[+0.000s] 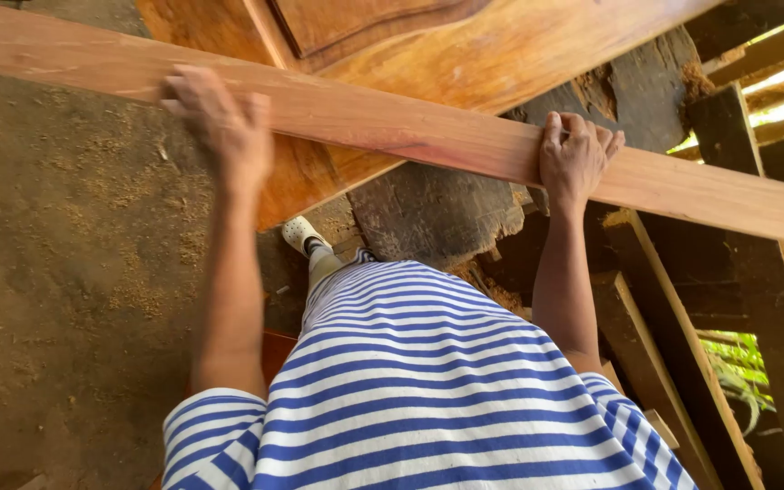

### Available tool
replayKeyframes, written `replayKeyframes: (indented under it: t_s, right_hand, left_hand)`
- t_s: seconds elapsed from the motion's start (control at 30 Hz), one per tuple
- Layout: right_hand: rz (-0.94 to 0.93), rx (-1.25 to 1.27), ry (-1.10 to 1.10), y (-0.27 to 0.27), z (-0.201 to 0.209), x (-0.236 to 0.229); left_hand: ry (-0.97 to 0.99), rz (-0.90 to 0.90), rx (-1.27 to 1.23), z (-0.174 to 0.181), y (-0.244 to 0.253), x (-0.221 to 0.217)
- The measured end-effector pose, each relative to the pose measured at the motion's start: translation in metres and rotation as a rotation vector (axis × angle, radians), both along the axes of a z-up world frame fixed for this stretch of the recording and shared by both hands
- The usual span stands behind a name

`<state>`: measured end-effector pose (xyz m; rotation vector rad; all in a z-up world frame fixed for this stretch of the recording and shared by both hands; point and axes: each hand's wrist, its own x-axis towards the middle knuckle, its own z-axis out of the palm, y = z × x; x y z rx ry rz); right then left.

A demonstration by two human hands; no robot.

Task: The person sands a long wooden plank using a sanding block. They hold the plank with one hand and rub the sanding block along its length with the other hand, working over a wooden workbench in a workshop.

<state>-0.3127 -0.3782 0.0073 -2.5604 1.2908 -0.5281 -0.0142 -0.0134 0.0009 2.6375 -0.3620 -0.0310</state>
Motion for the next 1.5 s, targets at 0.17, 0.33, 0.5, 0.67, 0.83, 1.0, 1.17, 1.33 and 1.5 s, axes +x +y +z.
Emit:
replayKeyframes:
  t_s: [0.17, 0.33, 0.5, 0.67, 0.83, 1.0, 1.17, 1.33, 1.5]
  right_hand:
    - [0.028, -0.033, -0.012, -0.004, -0.006, -0.002]
    - [0.037, -0.03, -0.027, -0.006, -0.01, -0.006]
    - [0.028, -0.028, -0.01, -0.02, -0.026, -0.01]
    - [0.019, -0.032, 0.012, -0.021, -0.027, -0.009]
    - [0.036, -0.026, 0.004, -0.016, -0.021, -0.007]
    - [0.071, -0.084, 0.007, -0.018, -0.026, -0.011]
    - [0.087, -0.118, 0.011, -0.023, -0.034, -0.012]
    - [0.082, -0.066, -0.032, -0.032, -0.043, -0.015]
    - [0.016, -0.074, 0.069, -0.05, -0.053, -0.013]
  left_hand:
    - [-0.292, -0.536, -0.045, -0.021, -0.091, -0.118]
    - [-0.319, -0.808, -0.209, -0.04, -0.107, -0.129]
    - [-0.069, -0.553, 0.113, 0.057, -0.034, -0.033]
    - [-0.163, -0.211, 0.078, -0.035, 0.047, 0.105]
    - [-0.113, -0.041, -0.019, 0.009, 0.002, 0.04]
    - [-0.429, -0.577, -0.034, -0.029, -0.077, -0.1]
    - [-0.346, -0.621, -0.127, -0.037, -0.055, -0.074]
    - [-0.221, -0.301, -0.025, -0.027, 0.018, 0.036]
    - [-0.274, -0.008, 0.081, -0.056, 0.033, 0.105]
